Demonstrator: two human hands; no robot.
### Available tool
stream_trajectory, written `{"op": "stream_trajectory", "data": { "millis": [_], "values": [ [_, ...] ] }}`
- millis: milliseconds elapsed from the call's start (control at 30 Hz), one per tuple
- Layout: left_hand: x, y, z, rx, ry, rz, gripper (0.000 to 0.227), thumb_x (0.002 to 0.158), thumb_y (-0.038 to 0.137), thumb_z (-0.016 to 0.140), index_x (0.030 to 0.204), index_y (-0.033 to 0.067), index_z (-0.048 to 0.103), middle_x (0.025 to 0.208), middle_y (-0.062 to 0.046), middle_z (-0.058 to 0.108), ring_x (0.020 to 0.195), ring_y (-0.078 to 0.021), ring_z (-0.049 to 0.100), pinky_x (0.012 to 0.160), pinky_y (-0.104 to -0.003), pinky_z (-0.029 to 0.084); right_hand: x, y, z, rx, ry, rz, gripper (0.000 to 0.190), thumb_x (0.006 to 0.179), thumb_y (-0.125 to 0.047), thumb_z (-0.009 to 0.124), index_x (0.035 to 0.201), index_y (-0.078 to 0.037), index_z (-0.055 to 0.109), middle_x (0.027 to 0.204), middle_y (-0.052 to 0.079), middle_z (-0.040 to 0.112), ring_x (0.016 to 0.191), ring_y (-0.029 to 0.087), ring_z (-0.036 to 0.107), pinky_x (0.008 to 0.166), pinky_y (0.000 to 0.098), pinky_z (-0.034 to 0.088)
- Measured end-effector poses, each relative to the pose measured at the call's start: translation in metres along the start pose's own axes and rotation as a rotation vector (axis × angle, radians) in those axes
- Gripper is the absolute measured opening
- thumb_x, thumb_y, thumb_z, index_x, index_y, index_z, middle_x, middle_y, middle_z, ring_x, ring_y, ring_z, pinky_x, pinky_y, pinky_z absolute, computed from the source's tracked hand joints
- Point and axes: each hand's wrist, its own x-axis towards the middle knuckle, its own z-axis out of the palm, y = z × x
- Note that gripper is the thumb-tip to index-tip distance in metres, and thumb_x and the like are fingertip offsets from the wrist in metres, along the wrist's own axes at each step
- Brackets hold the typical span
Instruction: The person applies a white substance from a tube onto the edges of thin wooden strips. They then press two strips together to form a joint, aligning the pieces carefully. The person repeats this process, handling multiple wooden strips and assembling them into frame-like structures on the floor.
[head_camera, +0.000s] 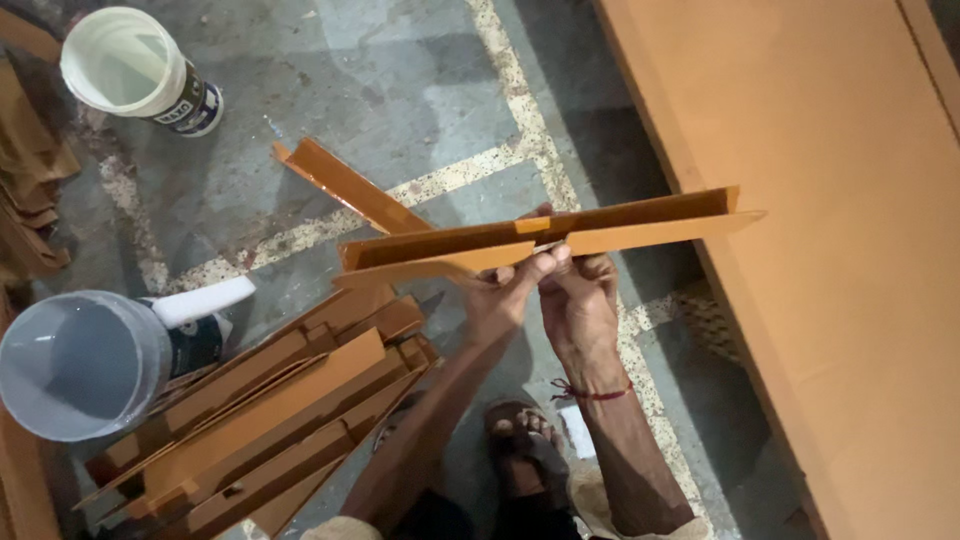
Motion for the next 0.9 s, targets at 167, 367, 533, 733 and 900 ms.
{"op": "stream_trajectory", "data": {
  "millis": [167, 367, 533, 733, 900],
  "values": [
    [-0.006, 0.006, 0.004, -0.086, 0.024, -0.018, 0.027, 0.094, -0.005, 0.072, 0.121, -0.0080, 0.071, 0.108, -0.011, 0.076, 0.100, -0.0175, 0.071, 0.091, -0.031, 0.057, -0.001, 0.006, 0.003, 0.004, 0.025, 0.024, 0.029, 0.089, 0.014, 0.056, 0.111, 0.001, 0.071, 0.114, 0.013, 0.074, 0.104, 0.023, 0.070, 0.095, 0.0361, 0.058],
    [-0.011, -0.009, 0.004, -0.080, 0.112, -0.034, 0.026, 0.094, -0.002, 0.074, 0.120, -0.0057, 0.071, 0.114, -0.010, 0.075, 0.106, -0.0160, 0.070, 0.097, -0.029, 0.055, 0.003, 0.019, -0.015, 0.011, 0.061, 0.088, 0.021, 0.101, 0.009, 0.057, 0.115, 0.004, 0.071, 0.112, 0.017, 0.072, 0.102, 0.026, 0.068, 0.094, 0.0386, 0.054],
    [-0.008, -0.026, -0.024, -0.032, 0.148, -0.138, 0.030, 0.088, 0.000, 0.075, 0.118, 0.0003, 0.071, 0.111, -0.008, 0.076, 0.103, -0.0161, 0.072, 0.094, -0.030, 0.056, 0.003, 0.010, -0.005, -0.076, 0.009, 0.063, 0.021, 0.098, -0.001, 0.068, 0.119, 0.001, 0.066, 0.123, 0.014, 0.071, 0.116, 0.027, 0.067, 0.107, 0.0475, 0.056],
    [-0.017, -0.034, -0.040, -0.027, 0.196, -0.114, 0.029, 0.088, -0.005, 0.075, 0.116, -0.0009, 0.071, 0.110, -0.007, 0.074, 0.102, -0.0159, 0.070, 0.091, -0.030, 0.055, -0.004, -0.008, -0.002, -0.055, -0.086, 0.112, 0.045, 0.097, -0.011, 0.071, 0.139, -0.006, 0.056, 0.132, 0.016, 0.067, 0.125, 0.030, 0.066, 0.102, 0.0473, 0.055],
    [-0.021, -0.006, -0.042, 0.001, 0.129, -0.116, 0.036, 0.088, 0.000, 0.070, 0.123, 0.0067, 0.065, 0.115, -0.006, 0.073, 0.108, -0.0153, 0.069, 0.097, -0.029, 0.056, -0.005, 0.003, -0.014, -0.030, 0.015, 0.071, 0.032, 0.096, -0.007, 0.076, 0.127, -0.004, 0.066, 0.119, 0.013, 0.072, 0.115, 0.026, 0.069, 0.106, 0.0484, 0.057]
  ]
}}
